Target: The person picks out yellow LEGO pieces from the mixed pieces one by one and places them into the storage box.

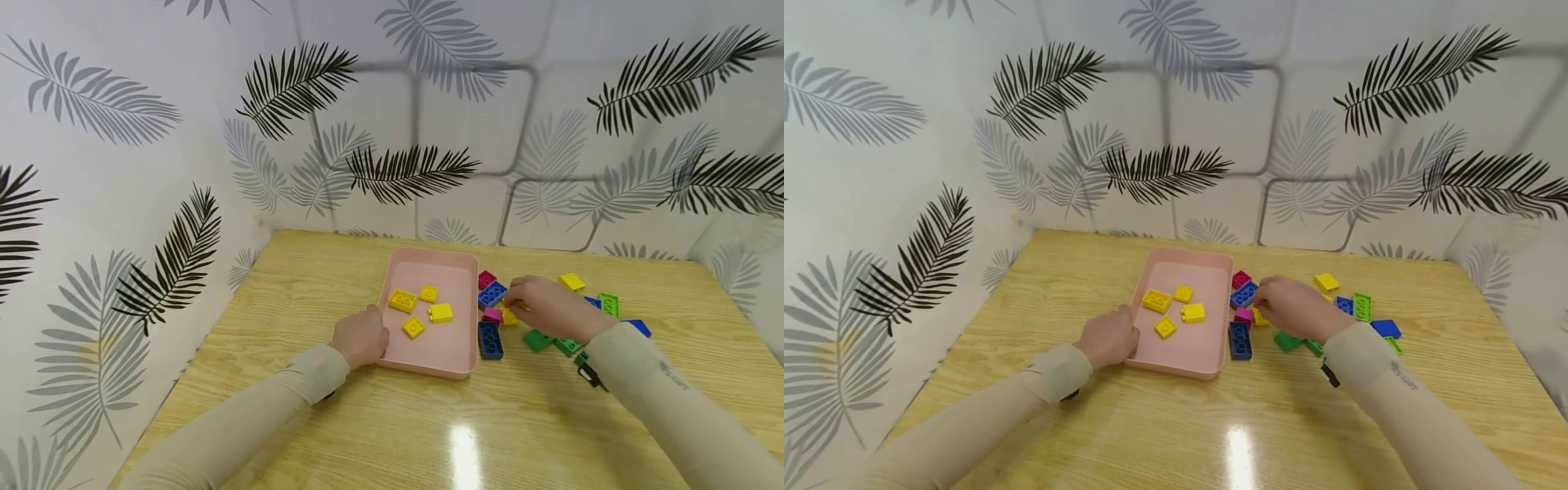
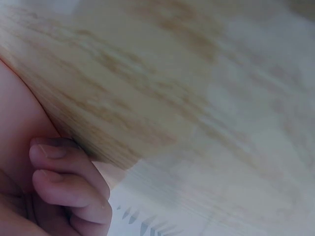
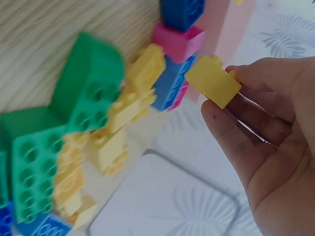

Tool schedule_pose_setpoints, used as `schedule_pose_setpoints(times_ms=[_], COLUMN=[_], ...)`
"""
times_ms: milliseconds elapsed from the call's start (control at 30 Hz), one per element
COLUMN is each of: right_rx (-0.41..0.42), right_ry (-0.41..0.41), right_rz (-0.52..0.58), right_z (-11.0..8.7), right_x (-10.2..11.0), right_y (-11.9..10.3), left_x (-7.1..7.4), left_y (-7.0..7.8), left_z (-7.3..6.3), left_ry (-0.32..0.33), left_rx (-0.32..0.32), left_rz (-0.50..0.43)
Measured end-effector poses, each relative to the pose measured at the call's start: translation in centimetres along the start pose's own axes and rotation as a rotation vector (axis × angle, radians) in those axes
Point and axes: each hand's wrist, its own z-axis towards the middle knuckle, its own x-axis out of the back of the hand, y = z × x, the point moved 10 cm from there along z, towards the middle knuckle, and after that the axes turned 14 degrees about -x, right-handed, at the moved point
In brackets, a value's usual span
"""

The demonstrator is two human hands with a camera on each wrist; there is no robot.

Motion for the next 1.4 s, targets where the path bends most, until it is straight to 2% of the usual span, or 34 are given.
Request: schedule_pose_setpoints(times_ms=[200,633,967,1400], right_rx=[0.012,0.131,0.147,0.094], right_ry=[-0.007,-0.013,-0.121,-0.28], right_rz=[-0.002,-0.026,-0.008,-0.047], right_z=[0.6,2.7,4.3,5.0], right_x=[0.2,-0.1,-1.7,-5.1], right_y=[-2.1,-7.1,-9.5,-10.8], left_x=[0.0,0.1,-0.1,-0.1], left_y=[0.0,0.0,-0.1,-0.2], left_z=[0.0,-0.1,0.0,0.0], left_ry=[-0.007,0.007,-0.006,-0.011], left_rx=[-0.002,-0.013,-0.002,0.0], left_rz=[0.005,-0.026,-0.028,-0.03])
